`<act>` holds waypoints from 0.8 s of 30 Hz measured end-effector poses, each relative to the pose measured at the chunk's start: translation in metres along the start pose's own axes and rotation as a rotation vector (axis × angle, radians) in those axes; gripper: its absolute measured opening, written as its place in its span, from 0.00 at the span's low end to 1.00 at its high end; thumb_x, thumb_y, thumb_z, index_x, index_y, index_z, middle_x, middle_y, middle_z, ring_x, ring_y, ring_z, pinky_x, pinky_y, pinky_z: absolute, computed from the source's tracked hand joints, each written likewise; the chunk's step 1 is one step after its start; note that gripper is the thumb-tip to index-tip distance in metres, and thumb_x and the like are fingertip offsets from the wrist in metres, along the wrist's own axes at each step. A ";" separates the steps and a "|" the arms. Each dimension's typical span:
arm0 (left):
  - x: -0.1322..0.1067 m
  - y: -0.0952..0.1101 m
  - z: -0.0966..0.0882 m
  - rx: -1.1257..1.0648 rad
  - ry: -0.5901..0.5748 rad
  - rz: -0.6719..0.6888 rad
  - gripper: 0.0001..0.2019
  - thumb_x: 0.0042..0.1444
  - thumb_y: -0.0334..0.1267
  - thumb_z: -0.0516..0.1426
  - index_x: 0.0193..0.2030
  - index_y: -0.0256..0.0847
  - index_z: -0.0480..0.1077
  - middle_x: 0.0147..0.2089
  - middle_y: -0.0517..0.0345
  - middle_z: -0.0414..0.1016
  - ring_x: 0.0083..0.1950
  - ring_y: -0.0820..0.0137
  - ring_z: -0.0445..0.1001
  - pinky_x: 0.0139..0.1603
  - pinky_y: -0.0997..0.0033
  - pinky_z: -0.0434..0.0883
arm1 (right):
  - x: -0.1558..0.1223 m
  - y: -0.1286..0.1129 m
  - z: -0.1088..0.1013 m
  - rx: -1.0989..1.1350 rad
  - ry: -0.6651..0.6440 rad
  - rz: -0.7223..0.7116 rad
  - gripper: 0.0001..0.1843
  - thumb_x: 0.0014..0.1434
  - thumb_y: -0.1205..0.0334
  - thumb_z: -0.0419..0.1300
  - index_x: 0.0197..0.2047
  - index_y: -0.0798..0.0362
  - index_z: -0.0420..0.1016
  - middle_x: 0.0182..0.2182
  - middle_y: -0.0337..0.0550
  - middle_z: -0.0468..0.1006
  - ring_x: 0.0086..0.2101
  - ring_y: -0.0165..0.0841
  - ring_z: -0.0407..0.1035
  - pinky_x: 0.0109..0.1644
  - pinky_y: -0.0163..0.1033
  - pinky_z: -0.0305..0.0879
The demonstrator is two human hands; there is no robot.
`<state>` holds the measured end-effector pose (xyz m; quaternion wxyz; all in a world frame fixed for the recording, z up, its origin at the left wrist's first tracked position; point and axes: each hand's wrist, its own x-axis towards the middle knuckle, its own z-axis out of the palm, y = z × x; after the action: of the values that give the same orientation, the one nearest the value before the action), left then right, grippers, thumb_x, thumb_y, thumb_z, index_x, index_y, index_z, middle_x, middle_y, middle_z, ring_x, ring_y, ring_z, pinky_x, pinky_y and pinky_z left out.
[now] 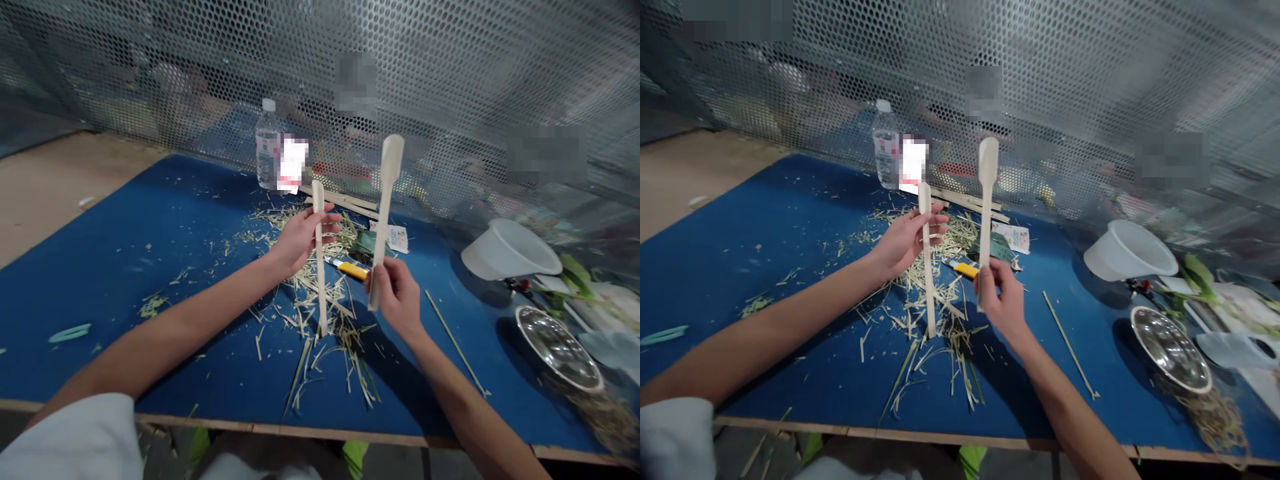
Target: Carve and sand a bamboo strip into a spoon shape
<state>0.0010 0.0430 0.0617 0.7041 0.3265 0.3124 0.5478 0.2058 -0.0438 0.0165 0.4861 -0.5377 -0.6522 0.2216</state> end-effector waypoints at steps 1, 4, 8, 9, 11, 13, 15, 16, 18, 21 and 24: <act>0.000 0.000 -0.001 0.001 0.001 -0.006 0.08 0.63 0.33 0.58 0.44 0.38 0.78 0.40 0.49 0.81 0.35 0.70 0.77 0.37 0.67 0.74 | 0.009 0.005 -0.007 -0.049 0.048 -0.016 0.13 0.68 0.50 0.54 0.47 0.50 0.70 0.23 0.33 0.74 0.22 0.29 0.69 0.29 0.36 0.67; 0.000 0.000 -0.003 -0.003 -0.022 -0.005 0.08 0.62 0.34 0.59 0.45 0.38 0.78 0.34 0.53 0.76 0.29 0.74 0.71 0.31 0.70 0.70 | 0.037 0.027 -0.031 -0.188 0.167 0.013 0.19 0.67 0.46 0.54 0.52 0.50 0.71 0.23 0.32 0.71 0.20 0.29 0.67 0.26 0.36 0.65; -0.002 0.002 -0.003 -0.024 -0.058 -0.012 0.07 0.62 0.34 0.59 0.45 0.39 0.78 0.32 0.57 0.72 0.27 0.76 0.66 0.27 0.73 0.65 | 0.069 0.056 -0.058 -0.581 0.268 -0.194 0.22 0.67 0.45 0.52 0.51 0.52 0.76 0.31 0.42 0.72 0.30 0.33 0.68 0.36 0.39 0.67; -0.002 0.002 -0.003 -0.028 -0.061 -0.013 0.07 0.62 0.34 0.59 0.45 0.39 0.77 0.32 0.57 0.71 0.26 0.77 0.65 0.27 0.73 0.64 | 0.074 0.062 -0.062 -0.649 0.289 -0.217 0.22 0.67 0.45 0.53 0.51 0.52 0.77 0.32 0.44 0.71 0.32 0.34 0.67 0.38 0.40 0.68; -0.002 0.003 -0.003 -0.033 -0.057 -0.012 0.07 0.62 0.34 0.58 0.45 0.39 0.77 0.31 0.58 0.70 0.26 0.77 0.64 0.26 0.74 0.63 | 0.081 0.072 -0.067 -0.739 0.308 -0.242 0.22 0.65 0.45 0.55 0.51 0.52 0.78 0.37 0.46 0.72 0.33 0.34 0.68 0.40 0.40 0.68; -0.001 0.003 -0.004 -0.037 -0.050 -0.011 0.07 0.62 0.33 0.58 0.45 0.38 0.77 0.30 0.59 0.68 0.25 0.78 0.63 0.25 0.74 0.63 | 0.086 0.079 -0.069 -0.776 0.303 -0.260 0.21 0.65 0.46 0.56 0.50 0.51 0.78 0.41 0.48 0.72 0.35 0.34 0.69 0.40 0.39 0.68; 0.001 0.003 -0.004 -0.039 -0.049 -0.010 0.07 0.62 0.33 0.58 0.45 0.38 0.76 0.30 0.59 0.68 0.25 0.78 0.63 0.25 0.74 0.62 | 0.089 0.085 -0.068 -0.794 0.283 -0.290 0.20 0.65 0.46 0.57 0.50 0.50 0.78 0.43 0.49 0.72 0.37 0.35 0.71 0.40 0.39 0.68; 0.001 0.003 -0.005 -0.040 -0.047 -0.010 0.07 0.62 0.33 0.58 0.45 0.38 0.76 0.30 0.59 0.67 0.25 0.78 0.62 0.24 0.75 0.62 | 0.091 0.087 -0.067 -0.797 0.270 -0.303 0.20 0.65 0.47 0.57 0.50 0.50 0.78 0.44 0.50 0.73 0.38 0.35 0.71 0.40 0.39 0.68; 0.002 0.003 -0.005 -0.039 -0.046 -0.012 0.07 0.62 0.34 0.58 0.44 0.38 0.76 0.30 0.59 0.67 0.25 0.78 0.62 0.24 0.75 0.62 | 0.095 0.090 -0.064 -0.797 0.249 -0.320 0.20 0.65 0.47 0.56 0.51 0.50 0.78 0.45 0.50 0.73 0.39 0.36 0.72 0.40 0.39 0.68; 0.003 0.002 -0.006 -0.041 -0.049 -0.010 0.06 0.62 0.34 0.58 0.43 0.38 0.76 0.30 0.59 0.67 0.25 0.78 0.62 0.24 0.75 0.61 | 0.105 0.095 -0.059 -0.797 0.231 -0.306 0.20 0.66 0.46 0.55 0.52 0.50 0.77 0.46 0.52 0.74 0.41 0.37 0.73 0.42 0.39 0.67; 0.003 0.002 -0.006 -0.044 -0.031 -0.016 0.06 0.62 0.33 0.58 0.42 0.39 0.76 0.30 0.59 0.67 0.24 0.78 0.62 0.23 0.74 0.61 | 0.122 0.102 -0.052 -0.800 0.135 -0.249 0.21 0.66 0.47 0.54 0.53 0.49 0.77 0.46 0.51 0.75 0.42 0.38 0.73 0.43 0.39 0.67</act>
<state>-0.0044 0.0470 0.0600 0.7202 0.3168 0.2917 0.5439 0.3067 0.0884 0.0045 0.3038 -0.6145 -0.7136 -0.1448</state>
